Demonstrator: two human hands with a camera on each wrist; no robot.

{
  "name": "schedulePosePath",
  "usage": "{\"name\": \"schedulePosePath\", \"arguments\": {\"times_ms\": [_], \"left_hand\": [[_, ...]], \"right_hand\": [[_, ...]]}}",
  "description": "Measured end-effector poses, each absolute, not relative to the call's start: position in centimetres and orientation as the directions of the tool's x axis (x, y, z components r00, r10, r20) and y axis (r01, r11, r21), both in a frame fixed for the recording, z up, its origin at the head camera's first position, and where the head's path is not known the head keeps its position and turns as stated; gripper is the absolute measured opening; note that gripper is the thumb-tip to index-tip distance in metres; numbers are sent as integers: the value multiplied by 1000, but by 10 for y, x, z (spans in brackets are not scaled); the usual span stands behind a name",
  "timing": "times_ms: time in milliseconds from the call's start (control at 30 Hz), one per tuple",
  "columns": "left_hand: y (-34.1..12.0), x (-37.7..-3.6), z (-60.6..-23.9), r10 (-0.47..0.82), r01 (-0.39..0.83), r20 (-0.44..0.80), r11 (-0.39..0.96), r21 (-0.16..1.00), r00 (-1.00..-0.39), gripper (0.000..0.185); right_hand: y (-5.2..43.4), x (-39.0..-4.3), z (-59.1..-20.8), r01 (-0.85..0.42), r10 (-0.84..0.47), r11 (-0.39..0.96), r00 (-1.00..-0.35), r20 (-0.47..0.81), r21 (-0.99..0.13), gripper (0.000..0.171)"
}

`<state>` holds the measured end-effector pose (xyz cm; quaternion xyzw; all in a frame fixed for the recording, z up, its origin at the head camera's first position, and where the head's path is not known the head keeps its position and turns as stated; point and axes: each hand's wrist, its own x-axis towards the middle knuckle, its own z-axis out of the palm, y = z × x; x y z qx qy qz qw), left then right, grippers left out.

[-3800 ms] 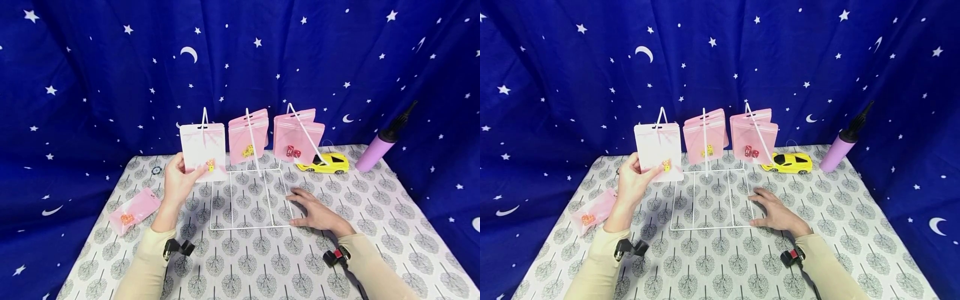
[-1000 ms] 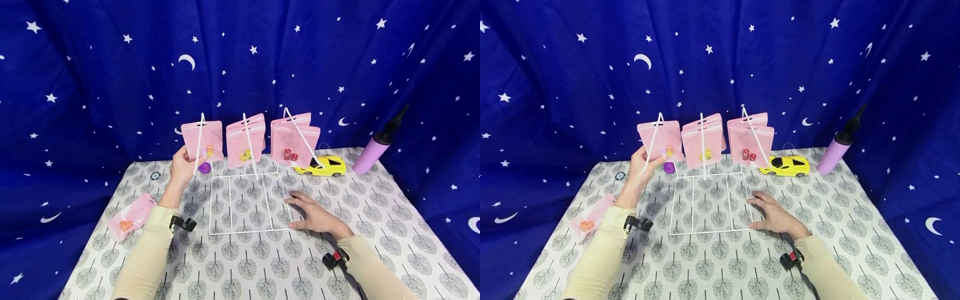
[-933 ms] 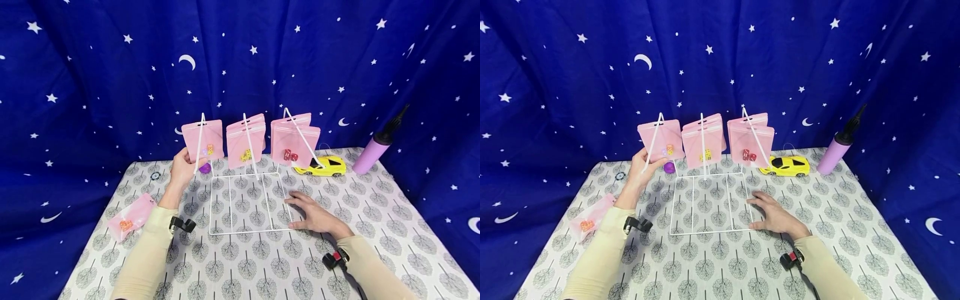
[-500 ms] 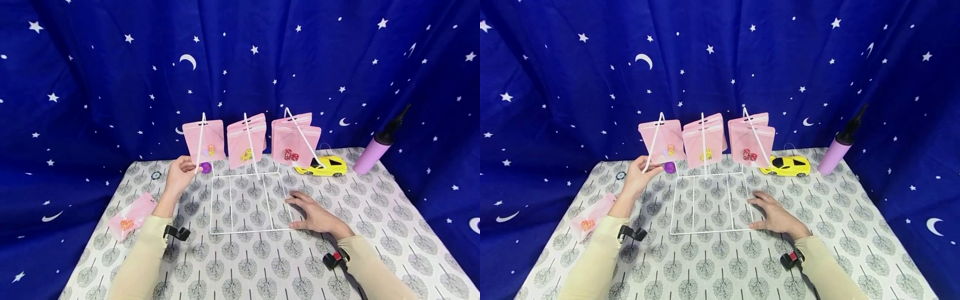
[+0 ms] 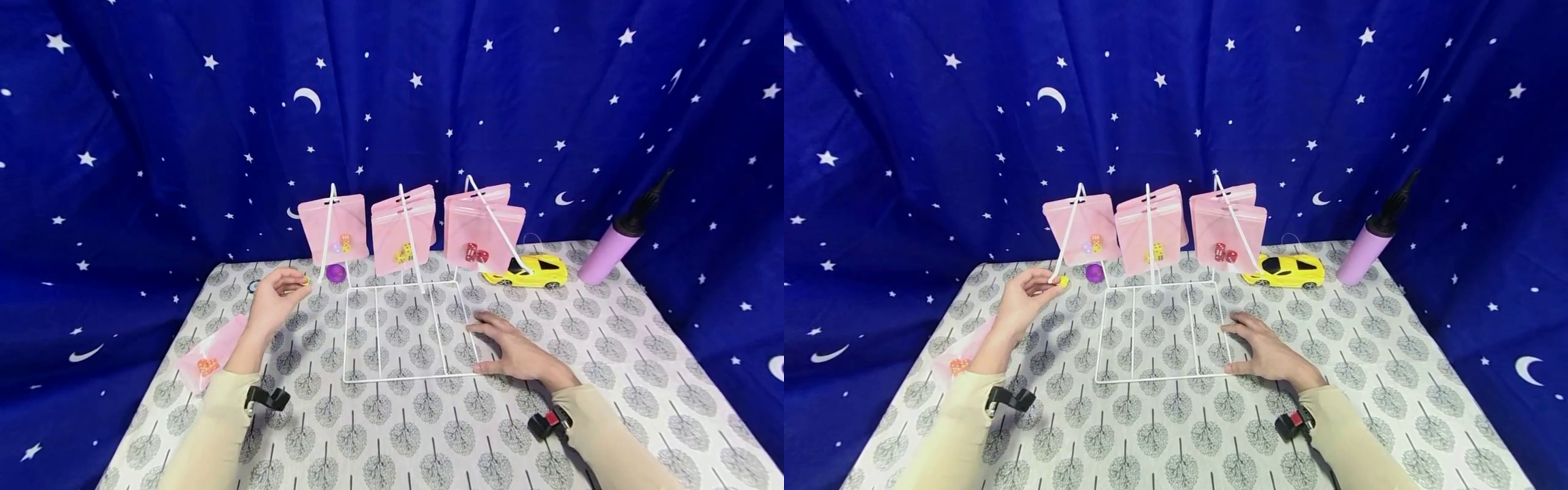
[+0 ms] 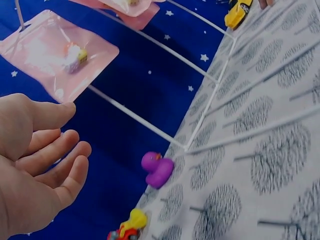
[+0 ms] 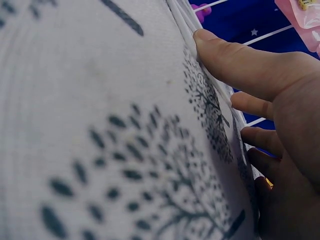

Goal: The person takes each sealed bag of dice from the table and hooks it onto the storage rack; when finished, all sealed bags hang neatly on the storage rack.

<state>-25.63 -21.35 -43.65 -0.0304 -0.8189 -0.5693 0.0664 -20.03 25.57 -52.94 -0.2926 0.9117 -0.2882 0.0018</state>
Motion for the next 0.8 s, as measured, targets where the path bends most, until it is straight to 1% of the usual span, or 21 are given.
{"name": "schedulePosePath", "arguments": {"times_ms": [133,367,667,800], "left_hand": [[-225,-251,-441,-19,107,125,394,913,-992,39],[-246,-243,-448,-29,111,133,399,910,-991,40],[-282,-226,-456,-45,93,131,483,870,-990,43],[-292,-219,-458,-58,71,114,485,871,-992,45]], "right_hand": [[256,-200,-530,-532,-535,661,-829,166,-530,81],[256,-201,-530,-538,-540,654,-824,170,-532,81],[256,-201,-528,-543,-543,650,-821,175,-531,81],[256,-200,-527,-546,-544,646,-820,179,-534,80]]}}
